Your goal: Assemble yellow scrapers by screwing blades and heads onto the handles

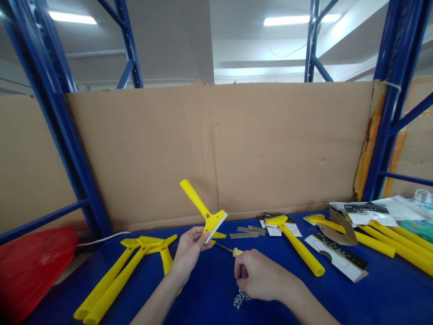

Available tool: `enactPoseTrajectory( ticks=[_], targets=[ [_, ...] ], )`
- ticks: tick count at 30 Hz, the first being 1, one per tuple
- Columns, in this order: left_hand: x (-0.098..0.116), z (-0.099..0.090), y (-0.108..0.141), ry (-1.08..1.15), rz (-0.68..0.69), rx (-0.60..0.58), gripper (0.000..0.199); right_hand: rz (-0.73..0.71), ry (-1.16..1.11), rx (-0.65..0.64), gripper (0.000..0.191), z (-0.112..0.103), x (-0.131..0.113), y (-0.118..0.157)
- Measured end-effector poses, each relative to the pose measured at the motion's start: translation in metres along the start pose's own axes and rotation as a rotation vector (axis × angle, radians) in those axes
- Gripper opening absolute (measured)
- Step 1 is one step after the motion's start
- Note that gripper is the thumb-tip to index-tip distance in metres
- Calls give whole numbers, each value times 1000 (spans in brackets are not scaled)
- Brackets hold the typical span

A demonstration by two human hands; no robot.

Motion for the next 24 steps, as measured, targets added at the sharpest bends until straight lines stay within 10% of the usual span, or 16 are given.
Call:
enactPoseTrajectory(
  ticks=[10,24],
  targets=[
    [4,9,10,37,-91,-50,22,18,-70,-19,15,5,4,-2],
    [-1,17,14,8,-118,-60,24,81,-797,244,19,17,4,-24]
  ],
)
Point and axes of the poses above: each hand's wrist, its own y-axis away from the middle knuckle, its own z-axis out of the palm, x = y × z, the point moved 5 cm from there along -y, towards the middle knuckle, and after that the axes turned 4 degrees about -z, right-handed, at the moved point
